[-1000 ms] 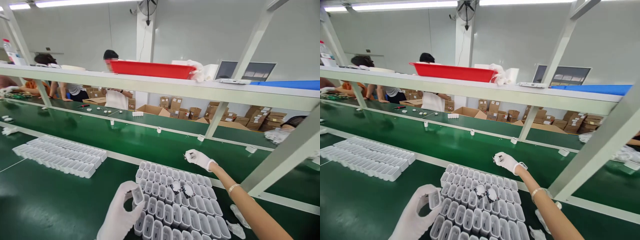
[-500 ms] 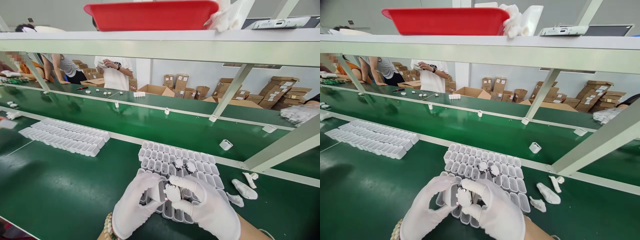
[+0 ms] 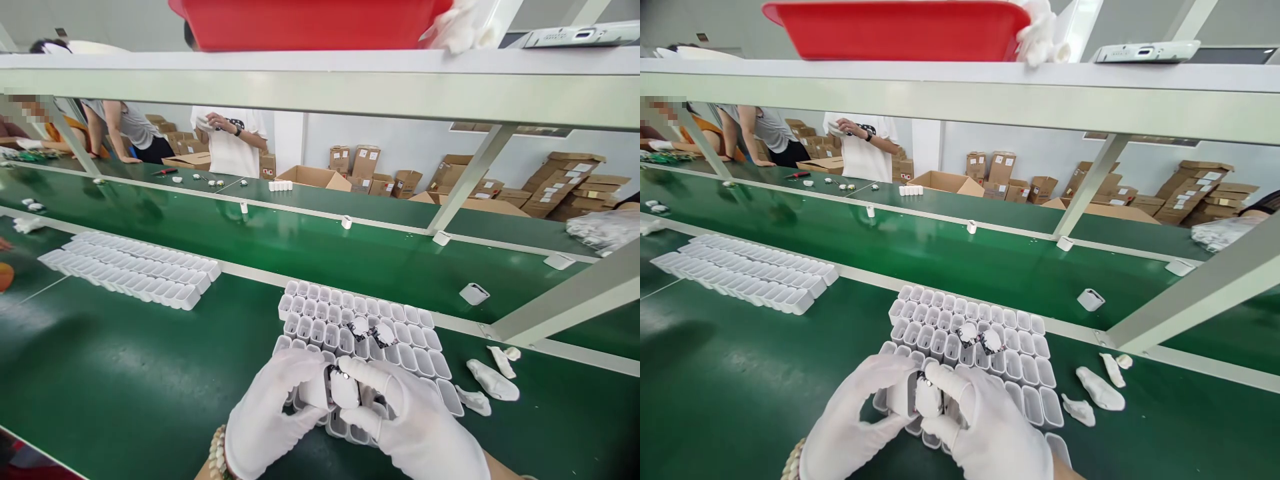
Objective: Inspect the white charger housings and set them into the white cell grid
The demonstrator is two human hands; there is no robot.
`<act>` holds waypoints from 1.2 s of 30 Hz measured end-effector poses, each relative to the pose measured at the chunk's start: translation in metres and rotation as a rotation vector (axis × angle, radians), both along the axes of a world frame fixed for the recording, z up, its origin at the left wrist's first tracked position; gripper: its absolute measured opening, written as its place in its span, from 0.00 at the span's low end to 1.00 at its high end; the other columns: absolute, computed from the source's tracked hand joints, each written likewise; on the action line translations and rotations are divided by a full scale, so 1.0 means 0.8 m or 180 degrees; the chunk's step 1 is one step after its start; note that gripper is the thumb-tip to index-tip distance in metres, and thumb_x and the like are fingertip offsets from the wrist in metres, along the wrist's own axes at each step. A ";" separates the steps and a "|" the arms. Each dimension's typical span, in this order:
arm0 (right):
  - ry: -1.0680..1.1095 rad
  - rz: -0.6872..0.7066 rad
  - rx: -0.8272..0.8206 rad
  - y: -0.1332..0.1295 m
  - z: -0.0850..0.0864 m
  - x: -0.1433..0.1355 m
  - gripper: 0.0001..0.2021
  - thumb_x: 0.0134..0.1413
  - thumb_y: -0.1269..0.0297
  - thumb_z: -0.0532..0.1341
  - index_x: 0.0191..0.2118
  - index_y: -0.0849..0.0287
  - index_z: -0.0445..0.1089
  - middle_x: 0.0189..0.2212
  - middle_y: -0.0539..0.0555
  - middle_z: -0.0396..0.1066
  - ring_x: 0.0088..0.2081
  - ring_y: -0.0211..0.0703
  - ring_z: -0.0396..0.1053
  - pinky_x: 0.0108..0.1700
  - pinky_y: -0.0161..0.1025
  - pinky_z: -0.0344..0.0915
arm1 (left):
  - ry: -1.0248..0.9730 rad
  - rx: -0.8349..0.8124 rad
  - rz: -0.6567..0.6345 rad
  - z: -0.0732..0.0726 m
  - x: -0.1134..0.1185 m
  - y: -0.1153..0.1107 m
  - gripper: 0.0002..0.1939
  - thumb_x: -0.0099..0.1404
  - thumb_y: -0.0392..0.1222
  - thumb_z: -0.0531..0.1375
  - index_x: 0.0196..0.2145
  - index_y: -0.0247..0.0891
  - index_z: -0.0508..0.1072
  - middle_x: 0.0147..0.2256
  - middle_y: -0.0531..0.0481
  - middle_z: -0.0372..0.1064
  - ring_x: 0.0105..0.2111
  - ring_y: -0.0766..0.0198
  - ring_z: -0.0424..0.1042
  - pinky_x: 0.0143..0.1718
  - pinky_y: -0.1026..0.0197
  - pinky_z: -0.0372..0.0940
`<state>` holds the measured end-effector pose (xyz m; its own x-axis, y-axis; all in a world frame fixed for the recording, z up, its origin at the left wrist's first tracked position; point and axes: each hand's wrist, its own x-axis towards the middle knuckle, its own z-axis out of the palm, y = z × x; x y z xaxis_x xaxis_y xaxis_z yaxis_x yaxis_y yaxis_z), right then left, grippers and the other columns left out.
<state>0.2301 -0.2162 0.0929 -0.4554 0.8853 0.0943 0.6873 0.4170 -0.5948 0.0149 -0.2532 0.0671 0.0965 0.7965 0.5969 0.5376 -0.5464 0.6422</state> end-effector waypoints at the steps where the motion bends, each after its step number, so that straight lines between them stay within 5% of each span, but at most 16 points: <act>1: -0.0037 -0.0021 0.0028 -0.001 0.000 -0.001 0.20 0.53 0.61 0.67 0.53 0.38 0.77 0.41 0.51 0.81 0.40 0.52 0.79 0.39 0.42 0.77 | 0.0001 -0.0002 -0.0031 0.000 0.000 0.000 0.24 0.60 0.29 0.63 0.53 0.46 0.72 0.47 0.46 0.78 0.49 0.55 0.78 0.51 0.54 0.74; 8: -0.0096 -0.0037 -0.0152 0.004 -0.003 -0.010 0.26 0.51 0.63 0.68 0.58 0.45 0.73 0.41 0.52 0.80 0.43 0.54 0.78 0.45 0.48 0.77 | -0.0111 0.0090 0.0074 -0.004 0.001 0.000 0.26 0.60 0.30 0.65 0.55 0.47 0.71 0.49 0.47 0.78 0.51 0.55 0.77 0.53 0.55 0.73; 13: -0.0373 0.0465 0.0153 -0.003 0.006 -0.019 0.14 0.54 0.62 0.68 0.47 0.51 0.78 0.40 0.54 0.80 0.41 0.56 0.78 0.42 0.46 0.78 | -0.0225 0.0201 0.0065 -0.008 0.005 -0.003 0.28 0.60 0.28 0.65 0.56 0.46 0.69 0.51 0.46 0.77 0.51 0.55 0.77 0.51 0.56 0.75; 22: -0.0002 0.0627 0.0201 -0.017 -0.035 -0.014 0.30 0.58 0.58 0.65 0.66 0.43 0.63 0.47 0.52 0.81 0.44 0.54 0.79 0.41 0.41 0.78 | -0.0325 0.0396 0.0139 -0.009 0.009 -0.004 0.20 0.62 0.29 0.64 0.50 0.47 0.72 0.46 0.47 0.78 0.47 0.56 0.78 0.49 0.55 0.75; 25: 0.0108 0.0358 0.0035 -0.022 -0.038 -0.028 0.30 0.53 0.59 0.66 0.63 0.48 0.68 0.44 0.53 0.81 0.44 0.55 0.79 0.45 0.43 0.76 | -0.0235 0.0366 0.0166 -0.018 0.009 -0.005 0.20 0.64 0.29 0.63 0.50 0.48 0.72 0.47 0.47 0.77 0.48 0.56 0.78 0.51 0.54 0.75; 29: 0.0171 -0.0282 -0.0435 -0.020 -0.012 -0.041 0.17 0.56 0.54 0.63 0.49 0.51 0.79 0.42 0.54 0.82 0.44 0.55 0.80 0.43 0.43 0.77 | -0.0023 0.0211 0.0064 -0.041 0.009 -0.009 0.25 0.66 0.37 0.64 0.59 0.47 0.66 0.53 0.41 0.74 0.54 0.52 0.75 0.53 0.52 0.74; 33: 0.0719 -0.0299 -0.0515 0.024 0.015 -0.020 0.18 0.63 0.49 0.56 0.41 0.53 0.79 0.35 0.54 0.82 0.37 0.51 0.80 0.39 0.44 0.77 | 0.0393 0.0131 0.0028 -0.034 -0.009 0.005 0.28 0.66 0.47 0.65 0.62 0.46 0.65 0.55 0.40 0.73 0.55 0.51 0.75 0.56 0.51 0.73; 36: 0.1046 -0.0890 -0.0078 0.098 0.018 0.020 0.20 0.61 0.49 0.60 0.51 0.58 0.74 0.43 0.59 0.81 0.45 0.54 0.79 0.48 0.49 0.75 | 0.0477 -0.0214 0.0599 -0.012 -0.043 0.035 0.18 0.69 0.47 0.60 0.56 0.45 0.71 0.52 0.43 0.75 0.53 0.52 0.75 0.57 0.48 0.71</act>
<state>0.2458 -0.1380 0.1074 -0.1470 0.9741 0.1716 0.5443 0.2245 -0.8083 -0.0194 -0.2251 0.0575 0.0262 0.8462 0.5322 0.7179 -0.3864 0.5790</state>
